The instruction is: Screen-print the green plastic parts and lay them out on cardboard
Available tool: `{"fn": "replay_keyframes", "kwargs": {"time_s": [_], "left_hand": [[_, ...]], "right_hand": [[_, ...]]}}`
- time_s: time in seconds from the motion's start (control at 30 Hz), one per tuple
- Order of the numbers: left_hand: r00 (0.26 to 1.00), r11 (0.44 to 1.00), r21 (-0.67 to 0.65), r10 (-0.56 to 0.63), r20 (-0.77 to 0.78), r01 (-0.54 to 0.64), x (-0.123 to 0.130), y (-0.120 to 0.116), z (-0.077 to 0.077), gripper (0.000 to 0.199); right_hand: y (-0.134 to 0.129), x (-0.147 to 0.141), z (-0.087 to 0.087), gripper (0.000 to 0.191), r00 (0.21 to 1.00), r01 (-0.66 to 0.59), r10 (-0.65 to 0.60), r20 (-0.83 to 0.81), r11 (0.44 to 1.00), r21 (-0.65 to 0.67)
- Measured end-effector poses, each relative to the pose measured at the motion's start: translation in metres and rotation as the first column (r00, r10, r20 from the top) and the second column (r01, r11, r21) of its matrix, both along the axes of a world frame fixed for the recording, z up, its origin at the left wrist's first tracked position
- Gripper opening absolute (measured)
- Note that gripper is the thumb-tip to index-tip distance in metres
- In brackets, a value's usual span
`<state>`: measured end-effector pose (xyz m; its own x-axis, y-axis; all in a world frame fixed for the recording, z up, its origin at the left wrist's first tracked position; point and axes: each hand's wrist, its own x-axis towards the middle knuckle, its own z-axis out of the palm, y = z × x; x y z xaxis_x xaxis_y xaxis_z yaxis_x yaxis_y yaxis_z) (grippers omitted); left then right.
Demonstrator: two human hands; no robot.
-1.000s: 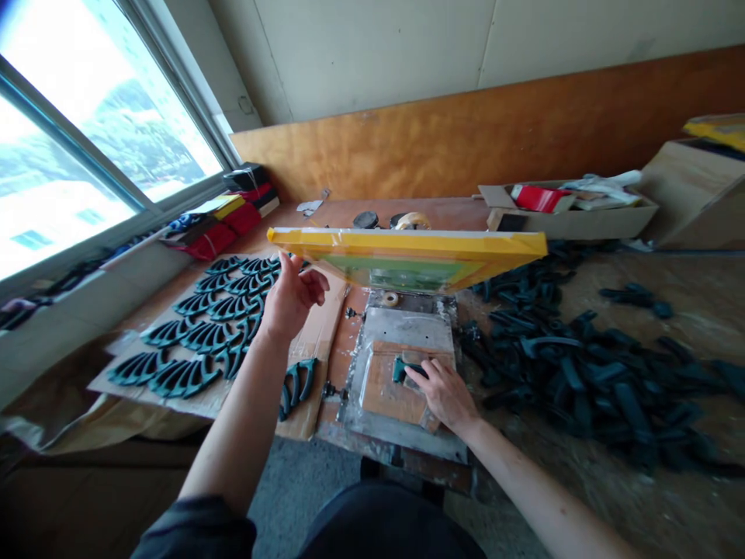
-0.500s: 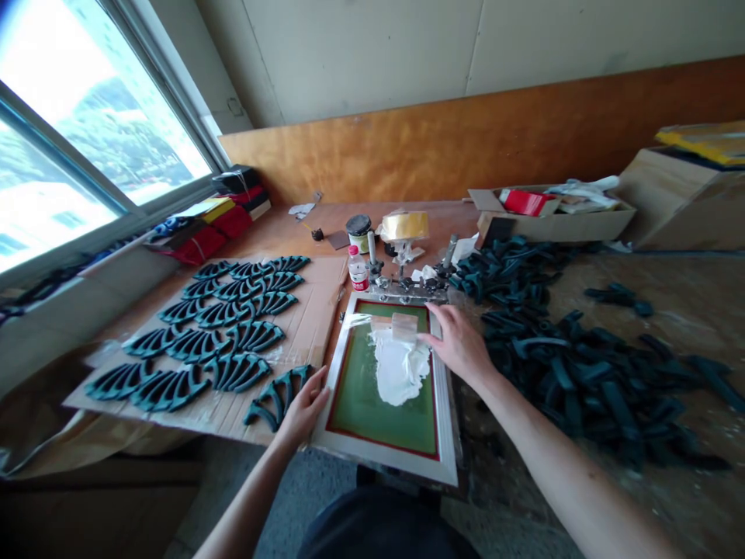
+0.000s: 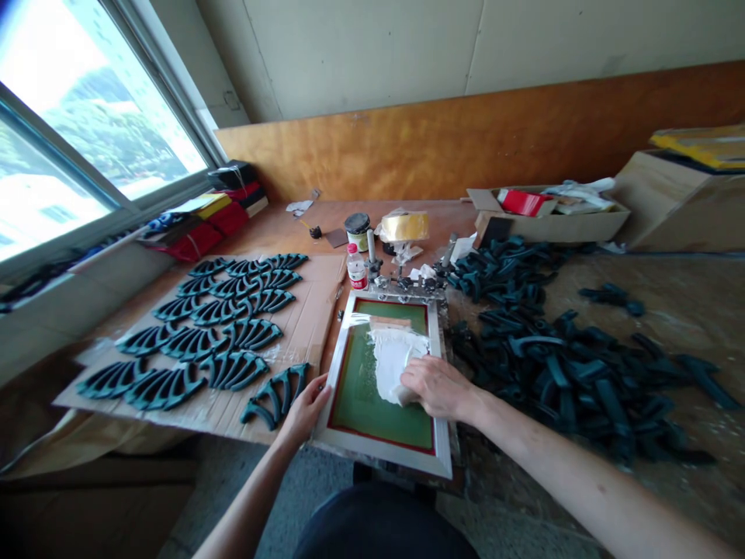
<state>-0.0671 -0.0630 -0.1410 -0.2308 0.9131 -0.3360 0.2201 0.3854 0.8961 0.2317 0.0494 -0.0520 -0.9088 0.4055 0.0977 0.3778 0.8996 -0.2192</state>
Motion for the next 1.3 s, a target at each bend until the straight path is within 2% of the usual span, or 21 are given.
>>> {"fn": "replay_keyframes", "kwargs": {"time_s": [0.07, 0.13, 0.2, 0.27, 0.33, 0.4, 0.43, 0.53, 0.6, 0.7, 0.77, 0.83, 0.9, 1.0, 1.07, 1.1, 1.13, 1.17, 1.23, 1.27, 1.3], "left_hand": [[1.000, 1.000, 0.001, 0.014, 0.002, -0.014, 0.001, 0.000, 0.000, 0.060], [0.999, 0.999, -0.004, 0.033, 0.021, -0.033, 0.001, 0.000, 0.001, 0.062], [0.998, 0.999, -0.017, 0.050, 0.038, -0.049, 0.001, 0.000, 0.002, 0.063], [0.997, 0.997, -0.035, 0.069, 0.047, -0.067, 0.001, 0.000, 0.002, 0.065], [0.995, 0.997, -0.031, 0.068, 0.070, -0.066, 0.001, 0.000, 0.004, 0.065], [0.992, 0.999, -0.023, 0.045, 0.119, -0.042, 0.000, 0.000, 0.011, 0.069], [0.988, 0.999, -0.024, 0.032, 0.149, -0.029, 0.000, 0.000, 0.018, 0.072], [0.975, 0.999, -0.040, 0.018, 0.221, -0.010, -0.001, 0.001, 0.051, 0.082], [0.969, 0.999, -0.007, 0.034, 0.246, -0.034, -0.001, 0.004, 0.081, 0.077], [0.953, 0.992, 0.082, 0.066, 0.297, -0.094, 0.000, 0.018, 0.124, 0.060], [0.939, 0.966, 0.204, 0.081, 0.335, -0.156, 0.002, 0.035, 0.148, 0.057], [0.935, 0.907, 0.365, 0.079, 0.345, -0.211, 0.006, 0.058, 0.169, 0.052], [0.940, 0.845, 0.487, 0.051, 0.338, -0.221, 0.012, 0.083, 0.189, 0.047], [0.935, 0.808, 0.547, 0.012, 0.355, -0.218, 0.023, 0.113, 0.212, 0.049], [0.922, 0.781, 0.558, 0.058, 0.382, -0.280, 0.030, 0.118, 0.211, 0.049], [0.911, 0.774, 0.544, 0.100, 0.401, -0.325, 0.035, 0.114, 0.204, 0.048], [0.900, 0.790, 0.502, 0.136, 0.415, -0.351, 0.041, 0.107, 0.193, 0.048], [0.896, 0.842, 0.424, 0.144, 0.419, -0.334, 0.049, 0.096, 0.177, 0.050], [0.905, 0.978, 0.153, 0.067, 0.420, -0.143, 0.067, 0.065, 0.141, 0.057], [0.895, 1.000, -0.003, -0.013, 0.445, 0.015, 0.077, 0.048, 0.123, 0.061], [0.874, 0.989, -0.106, -0.042, 0.484, 0.106, 0.087, 0.032, 0.106, 0.063]], "right_hand": [[0.004, -0.004, -0.003, 0.011, 0.994, 0.101, -0.101, -0.050, 0.995, 0.011], [-0.001, -0.007, -0.014, 0.019, 0.977, 0.169, -0.153, -0.146, 0.980, 0.104], [-0.012, -0.006, -0.026, 0.026, 0.973, 0.142, -0.105, -0.205, 0.973, 0.180], [-0.019, -0.003, -0.030, 0.025, 0.980, 0.084, -0.054, -0.190, 0.984, 0.156], [-0.015, -0.003, -0.023, 0.016, 0.985, 0.107, -0.097, -0.141, 0.992, 0.068], [0.001, -0.008, -0.008, 0.011, 0.969, 0.227, -0.223, -0.109, 0.974, 0.020], [0.013, -0.012, 0.001, 0.016, 0.947, 0.309, -0.305, -0.104, 0.951, 0.022], [0.049, -0.019, 0.024, 0.044, 0.849, 0.527, -0.517, -0.113, 0.846, 0.086], [0.069, -0.012, 0.037, 0.053, 0.777, 0.628, -0.610, -0.153, 0.768, 0.124], [0.082, 0.019, 0.044, 0.044, 0.630, 0.769, -0.729, -0.266, 0.634, 0.084], [0.080, 0.041, 0.036, 0.035, 0.571, 0.809, -0.777, -0.266, 0.587, 0.022], [0.067, 0.053, 0.018, 0.039, 0.599, 0.788, -0.774, -0.204, 0.615, -0.019], [0.048, 0.049, -0.008, 0.040, 0.675, 0.727, -0.726, -0.128, 0.685, -0.049], [0.018, 0.028, -0.044, 0.033, 0.762, 0.647, -0.648, -0.025, 0.762, -0.032], [0.005, 0.013, -0.058, 0.026, 0.783, 0.621, -0.620, 0.058, 0.784, 0.000], [0.001, 0.007, -0.060, 0.023, 0.772, 0.631, -0.628, 0.097, 0.776, 0.004], [-0.002, 0.003, -0.060, 0.021, 0.749, 0.656, -0.650, 0.131, 0.755, -0.004], [-0.006, -0.002, -0.058, 0.022, 0.718, 0.689, -0.680, 0.150, 0.724, -0.019], [-0.016, -0.012, -0.049, 0.025, 0.674, 0.738, -0.732, 0.097, 0.674, -0.042], [-0.024, -0.019, -0.044, 0.026, 0.677, 0.736, -0.735, 0.023, 0.676, -0.044], [-0.034, -0.027, -0.039, 0.026, 0.700, 0.710, -0.711, -0.068, 0.703, -0.036]]}}
